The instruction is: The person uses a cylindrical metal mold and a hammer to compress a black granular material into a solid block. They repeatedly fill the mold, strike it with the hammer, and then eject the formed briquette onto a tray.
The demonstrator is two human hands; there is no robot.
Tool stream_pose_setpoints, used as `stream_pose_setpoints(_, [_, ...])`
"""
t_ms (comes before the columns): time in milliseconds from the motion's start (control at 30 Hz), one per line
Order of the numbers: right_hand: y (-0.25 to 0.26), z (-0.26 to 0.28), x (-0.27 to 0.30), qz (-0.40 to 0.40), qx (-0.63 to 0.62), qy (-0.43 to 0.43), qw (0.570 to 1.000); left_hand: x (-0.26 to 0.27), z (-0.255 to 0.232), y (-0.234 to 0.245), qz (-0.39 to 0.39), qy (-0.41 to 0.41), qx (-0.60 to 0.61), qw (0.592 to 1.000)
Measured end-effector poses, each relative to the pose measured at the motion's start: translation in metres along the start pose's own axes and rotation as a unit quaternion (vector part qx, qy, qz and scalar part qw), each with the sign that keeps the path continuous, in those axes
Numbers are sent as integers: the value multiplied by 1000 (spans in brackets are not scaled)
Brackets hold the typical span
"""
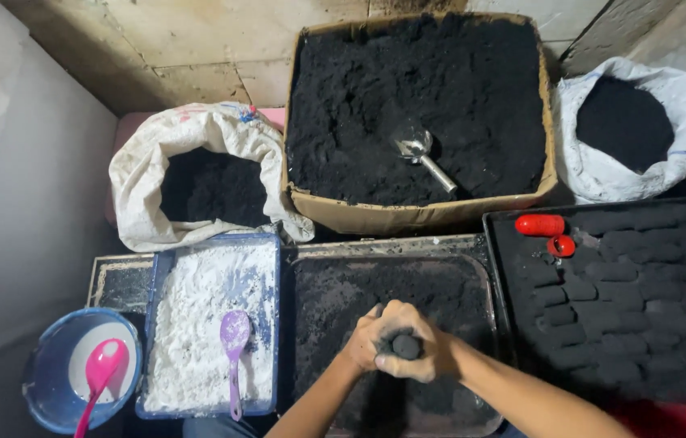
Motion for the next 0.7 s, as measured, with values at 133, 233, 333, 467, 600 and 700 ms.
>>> stream_pose_setpoints(133, [-1, -3, 5, -40, -27, 4, 999, 2, 5, -8, 36, -64, -71, 995])
stream_pose_setpoints(233, [-1, 0, 6, -57, 3, 15, 998, 7, 0, -4, -28, -113, -33, 993])
stream_pose_setpoints(333, [-1, 4, -1, -56, -7, 25, 998, 5, -2, 4, -62, -150, -31, 986])
stream_pose_setpoints(467, [-4, 5, 5, -86, 16, 41, 995, 13, 7, -9, -52, -163, -26, 985])
stream_pose_setpoints(600, [-2, -12, 13, -105, 64, 24, 992, -15, -60, 20, 94, 6, 29, 995])
stream_pose_setpoints(700, [-7, -9, 15, -126, 34, 10, 991, -3, -38, 9, 64, 39, 10, 997])
Point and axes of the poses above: each hand's wrist, its own x-axis away from the middle knuckle, its own y-axis out of the back of the hand, z = x × y, the point moved 6 cm from there along -x, towards the middle knuckle, and after that the axes turned 8 degrees about x, right-handed, at the moved point
